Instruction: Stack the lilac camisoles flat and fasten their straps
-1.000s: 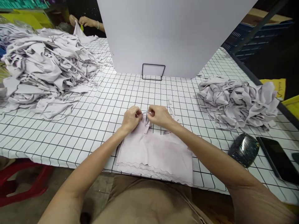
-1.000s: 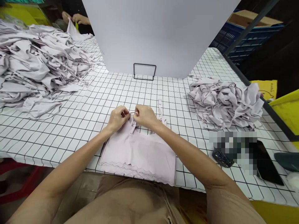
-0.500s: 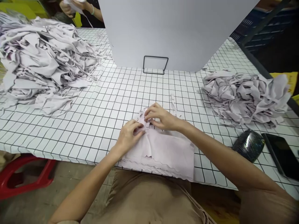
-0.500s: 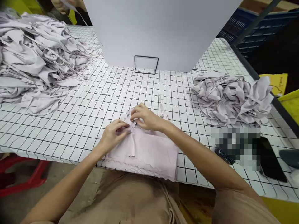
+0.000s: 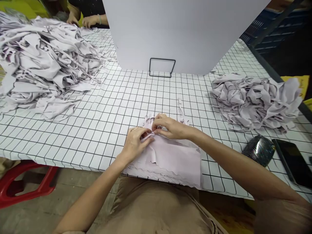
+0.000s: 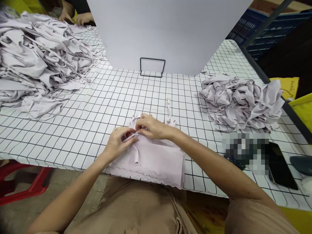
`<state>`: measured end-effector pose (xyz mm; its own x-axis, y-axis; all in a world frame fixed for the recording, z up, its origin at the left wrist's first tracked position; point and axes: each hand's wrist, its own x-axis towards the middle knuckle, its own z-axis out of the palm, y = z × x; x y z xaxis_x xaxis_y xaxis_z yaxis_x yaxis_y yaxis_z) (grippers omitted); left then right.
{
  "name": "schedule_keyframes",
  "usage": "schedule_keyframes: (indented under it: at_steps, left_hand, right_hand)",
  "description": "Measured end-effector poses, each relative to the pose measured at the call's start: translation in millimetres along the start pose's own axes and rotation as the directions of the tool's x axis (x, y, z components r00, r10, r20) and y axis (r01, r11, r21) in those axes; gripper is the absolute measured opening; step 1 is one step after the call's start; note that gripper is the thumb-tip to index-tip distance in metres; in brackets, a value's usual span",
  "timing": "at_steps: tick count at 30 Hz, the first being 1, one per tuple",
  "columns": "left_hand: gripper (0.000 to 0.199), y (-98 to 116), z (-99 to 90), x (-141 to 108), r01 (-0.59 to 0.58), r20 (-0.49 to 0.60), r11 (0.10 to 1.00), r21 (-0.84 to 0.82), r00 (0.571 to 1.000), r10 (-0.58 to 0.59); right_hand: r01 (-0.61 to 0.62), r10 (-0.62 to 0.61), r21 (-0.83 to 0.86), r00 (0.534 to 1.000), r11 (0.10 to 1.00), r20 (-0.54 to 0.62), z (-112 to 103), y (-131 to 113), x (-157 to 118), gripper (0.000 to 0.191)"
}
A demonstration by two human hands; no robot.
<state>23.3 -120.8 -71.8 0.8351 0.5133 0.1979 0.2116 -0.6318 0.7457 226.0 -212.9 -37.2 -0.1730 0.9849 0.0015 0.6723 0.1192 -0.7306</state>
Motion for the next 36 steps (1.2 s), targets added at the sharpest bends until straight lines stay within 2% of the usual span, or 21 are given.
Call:
schedule_keyframes:
  at_steps: [4,7,11,15,17,22,24,26,30,33,36]
  left_hand:
    - [0.008,-3.2,-0.3,1.9,0.03,0.02,0.993,-0.115,0.999,-0.028]
    - [0.009,-4.6,-1.5,2.4,0.022,0.077,0.982,-0.188,0.997,-0.008]
    - [0.004,-5.6,-0.1,0.0,0.004,0.156,0.989,-0.15,0.988,0.02]
    - [0.004,-6.7,1.4,-2.6,0.027,0.176,0.991,-0.133,0.984,-0.003]
    - [0.007,-7.6,0.4,-2.9,0.031,0.164,0.983,-0.181,0.986,-0.001]
    - [0.011,-9.7,-3.7,-2.5,0.042,0.146,0.957,-0.287,0.989,0.0]
    - [0.01,-10.1,-3.9,-3.0,0.031,0.135,0.952,-0.305,0.991,0.011]
    - [0.009,-10.5,-3.4,-3.9,0.016,0.139,0.955,-0.298,0.99,0.027]
    - [0.009,-11.4,-1.9,-5.5,-0.004,0.197,0.987,-0.158,0.98,0.036]
    - [0.011,-12.0,-2.1,-5.8,-0.002,0.183,0.986,-0.165,0.983,0.032]
    - [0.014,-11.8,-3.7,-5.1,0.004,0.148,0.97,-0.244,0.988,0.034]
  right_hand:
    - [0.01,-0.009,-0.004,0.999,1.0,0.045,-1.2,-4.7,3.0,0.008]
    - [0.042,-0.034,-0.052,0.989,0.998,0.145,-2.9,-10.5,8.3,0.017]
    - [0.087,-0.024,-0.169,0.939,0.982,0.342,-4.5,-29.3,17.8,0.028]
    - [0.067,0.047,-0.248,0.902,0.966,0.428,-6.8,-40.3,26.2,0.042]
    - [0.04,0.047,-0.199,0.911,0.979,0.41,-8.9,-36.4,27.6,0.038]
    - [-0.034,0.021,0.059,0.976,0.998,0.218,-10.1,-18.9,22.4,0.011]
    - [0.0,-0.007,0.033,0.973,0.999,0.232,-8.3,-19.3,21.0,0.014]
    - [0.05,-0.036,-0.039,0.953,0.998,0.301,-6.4,-24.7,21.9,0.019]
    - [0.099,-0.025,-0.176,0.924,0.979,0.382,-4.9,-35.2,26.9,0.021]
    - [0.076,-0.027,-0.144,0.949,0.987,0.314,-5.0,-30.5,24.6,0.02]
    - [-0.033,0.032,0.004,0.979,0.999,0.201,-1.8,-18.1,13.4,0.005]
